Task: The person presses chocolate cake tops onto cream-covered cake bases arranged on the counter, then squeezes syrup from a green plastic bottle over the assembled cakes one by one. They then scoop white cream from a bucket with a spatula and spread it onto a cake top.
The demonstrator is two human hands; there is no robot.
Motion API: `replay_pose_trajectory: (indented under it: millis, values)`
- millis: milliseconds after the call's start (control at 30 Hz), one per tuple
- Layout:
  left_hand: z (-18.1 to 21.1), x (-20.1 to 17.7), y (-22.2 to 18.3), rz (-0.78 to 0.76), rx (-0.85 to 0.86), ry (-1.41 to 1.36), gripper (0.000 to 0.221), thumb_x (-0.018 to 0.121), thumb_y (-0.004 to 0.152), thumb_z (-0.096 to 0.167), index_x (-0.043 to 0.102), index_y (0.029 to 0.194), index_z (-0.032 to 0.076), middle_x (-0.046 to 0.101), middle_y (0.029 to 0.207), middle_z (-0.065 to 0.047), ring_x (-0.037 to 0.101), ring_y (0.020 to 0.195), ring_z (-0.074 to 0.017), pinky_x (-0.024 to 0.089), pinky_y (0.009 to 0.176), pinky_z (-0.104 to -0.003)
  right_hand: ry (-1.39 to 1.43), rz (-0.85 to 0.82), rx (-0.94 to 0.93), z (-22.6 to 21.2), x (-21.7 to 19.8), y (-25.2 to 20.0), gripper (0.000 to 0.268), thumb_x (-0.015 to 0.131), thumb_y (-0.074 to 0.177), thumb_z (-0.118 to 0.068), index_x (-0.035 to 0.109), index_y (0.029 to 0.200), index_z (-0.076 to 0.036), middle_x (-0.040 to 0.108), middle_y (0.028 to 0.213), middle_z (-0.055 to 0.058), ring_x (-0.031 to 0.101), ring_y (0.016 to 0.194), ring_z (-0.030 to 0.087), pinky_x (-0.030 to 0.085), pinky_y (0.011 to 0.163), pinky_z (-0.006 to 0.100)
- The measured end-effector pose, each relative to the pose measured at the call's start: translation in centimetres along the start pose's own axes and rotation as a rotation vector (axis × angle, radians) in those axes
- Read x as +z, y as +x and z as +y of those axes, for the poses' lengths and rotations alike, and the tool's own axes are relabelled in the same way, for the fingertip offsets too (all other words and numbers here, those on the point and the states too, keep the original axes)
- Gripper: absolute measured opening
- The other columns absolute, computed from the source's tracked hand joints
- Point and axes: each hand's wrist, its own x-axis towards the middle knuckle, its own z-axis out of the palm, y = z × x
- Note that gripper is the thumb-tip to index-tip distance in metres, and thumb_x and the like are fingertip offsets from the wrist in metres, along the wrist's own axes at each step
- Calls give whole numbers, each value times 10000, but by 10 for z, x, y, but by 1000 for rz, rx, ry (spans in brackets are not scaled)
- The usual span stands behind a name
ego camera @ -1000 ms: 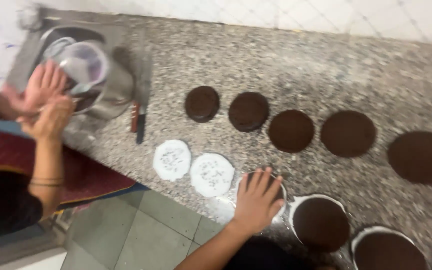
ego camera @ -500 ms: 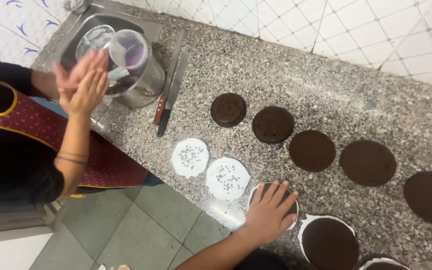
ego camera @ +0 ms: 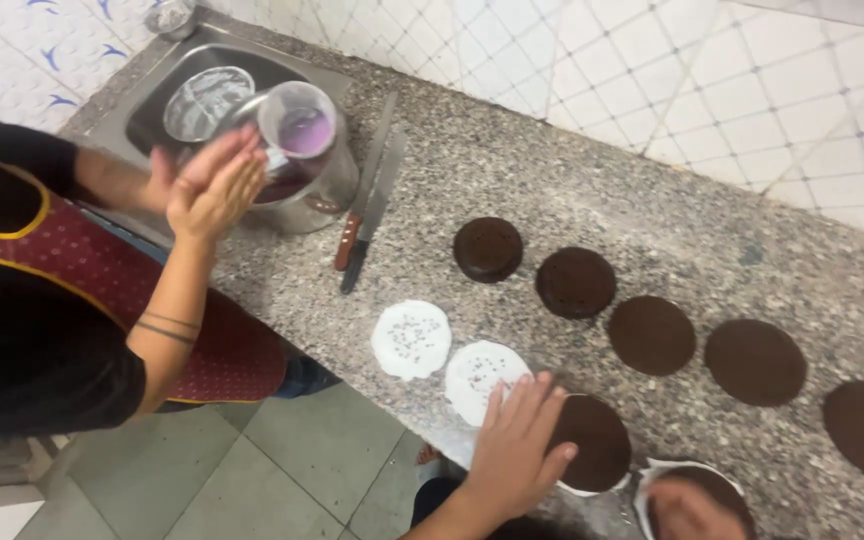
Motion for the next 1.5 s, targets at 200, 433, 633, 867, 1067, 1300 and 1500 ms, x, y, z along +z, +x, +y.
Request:
replay_pose_trajectory:
  millis: [200, 433, 633, 867, 1067, 1300, 1500]
  values:
    - [-71, -88, -52, 192, -239, 63, 619, 653, 922, 343, 509, 1410, -10, 492, 1504, -228, 407, 1429, -429, 208, 1186, -612, 179, 108, 126, -325, 13, 115, 264, 614, 978, -137, 744, 1182, -30, 714, 871, 110, 628, 765, 170, 495, 699, 312]
    - [-213, -63, -209, 558, -719, 297, 673, 597, 897, 352, 477, 1442, -23, 476, 1506, -265, 417, 1413, -460, 243, 1151, -636, -641, 262, -203, -313, 21, 275, 773, 799, 784, -417, 602, 1423, -29, 617, 1316, 291, 591, 1209, 422, 483, 1022, 466]
    - [-327, 31, -327, 798, -771, 464, 688, 598, 888, 442, 562, 1382, -36, 584, 1384, -297, 545, 1307, -491, 370, 1132, -637, -554, 110, -6, -272, 17, 329, 1020, 883, 678, -519, 496, 1437, 42, 620, 1325, 350, 608, 1228, 444, 472, 1043, 469]
    - [-350, 49, -312, 903, -630, 364, 693, 623, 935, 417, 548, 1413, -79, 595, 1358, -324, 575, 1262, -498, 428, 1170, -582, -674, 65, 173, -328, 28, 303, 690, 845, 708, -437, 686, 1269, -69, 752, 1156, 234, 716, 1093, 371, 547, 962, 459]
    - [-345, 25, -286, 820, -666, 299, 730, 660, 875, 385, 535, 1411, -93, 607, 1345, -333, 594, 1251, -475, 425, 1128, -579, -358, 184, -7, -330, 25, 300, 611, 900, 616, -185, 685, 1157, 2, 758, 973, 192, 751, 917, 305, 576, 858, 383]
    - [-332, 19, -268, 686, -733, 260, 761, 683, 866, 398, 520, 1434, -82, 592, 1366, -315, 589, 1252, -469, 428, 1116, -599, 61, 22, 25, -348, 29, 273, 345, 823, 671, 30, 665, 973, -24, 677, 860, 65, 633, 774, 168, 509, 701, 325]
    - [-274, -12, -225, 683, -800, 209, 643, 639, 919, 333, 541, 1449, -16, 612, 1398, -252, 603, 1242, -452, 370, 1154, -648, 7, -15, 90, -438, 36, 193, 297, 787, 749, 11, 650, 1009, -29, 699, 852, 66, 656, 798, 186, 518, 719, 334]
